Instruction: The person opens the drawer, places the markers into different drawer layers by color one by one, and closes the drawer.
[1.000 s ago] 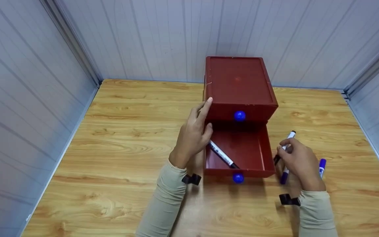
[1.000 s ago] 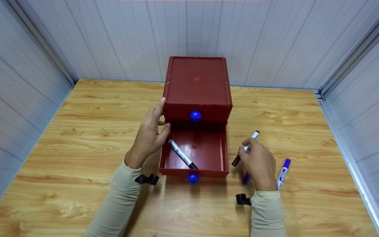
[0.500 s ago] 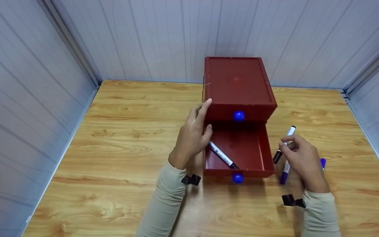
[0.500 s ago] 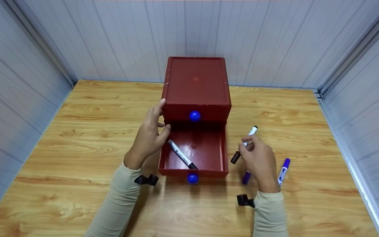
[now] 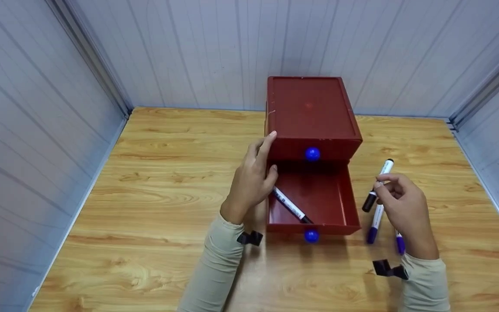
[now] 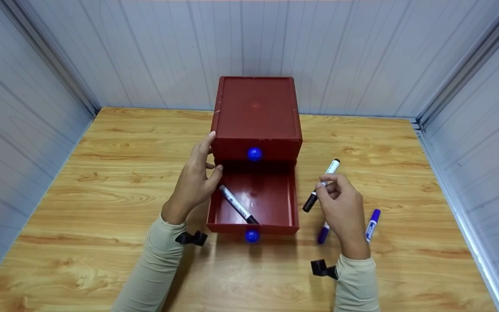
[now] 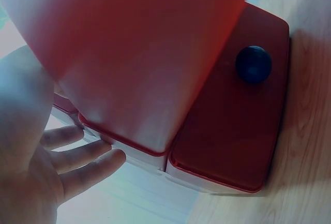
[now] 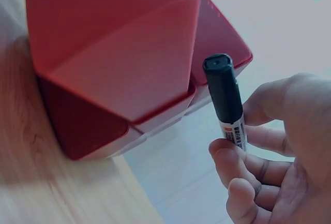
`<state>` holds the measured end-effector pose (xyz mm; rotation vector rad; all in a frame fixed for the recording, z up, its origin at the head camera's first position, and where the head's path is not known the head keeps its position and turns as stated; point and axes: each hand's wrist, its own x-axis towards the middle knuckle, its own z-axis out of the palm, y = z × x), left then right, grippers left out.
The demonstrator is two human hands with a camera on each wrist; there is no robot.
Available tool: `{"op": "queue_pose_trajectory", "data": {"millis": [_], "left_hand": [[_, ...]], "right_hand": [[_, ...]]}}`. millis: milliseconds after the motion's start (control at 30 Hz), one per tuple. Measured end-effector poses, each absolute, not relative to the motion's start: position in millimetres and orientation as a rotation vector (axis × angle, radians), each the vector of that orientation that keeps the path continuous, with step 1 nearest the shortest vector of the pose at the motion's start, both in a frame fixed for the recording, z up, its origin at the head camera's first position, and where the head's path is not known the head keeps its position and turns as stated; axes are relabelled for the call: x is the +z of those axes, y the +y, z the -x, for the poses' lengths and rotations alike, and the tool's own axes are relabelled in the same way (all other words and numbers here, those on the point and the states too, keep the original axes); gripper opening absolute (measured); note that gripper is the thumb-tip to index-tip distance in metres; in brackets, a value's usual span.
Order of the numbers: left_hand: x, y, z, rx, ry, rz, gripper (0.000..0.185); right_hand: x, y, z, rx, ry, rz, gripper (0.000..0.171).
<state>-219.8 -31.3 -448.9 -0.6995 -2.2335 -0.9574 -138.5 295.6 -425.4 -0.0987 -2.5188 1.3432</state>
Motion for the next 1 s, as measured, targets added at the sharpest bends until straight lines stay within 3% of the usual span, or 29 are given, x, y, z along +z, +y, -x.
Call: {"op": "queue_pose_trajectory", "data": {"millis": [1000], "left_hand": [[-451,-31,221,-0.973,-2.238,0.706,0.083]], "right_hand": [[-413,256,128,1.271,-2.347,-0.23,0.02]]}}
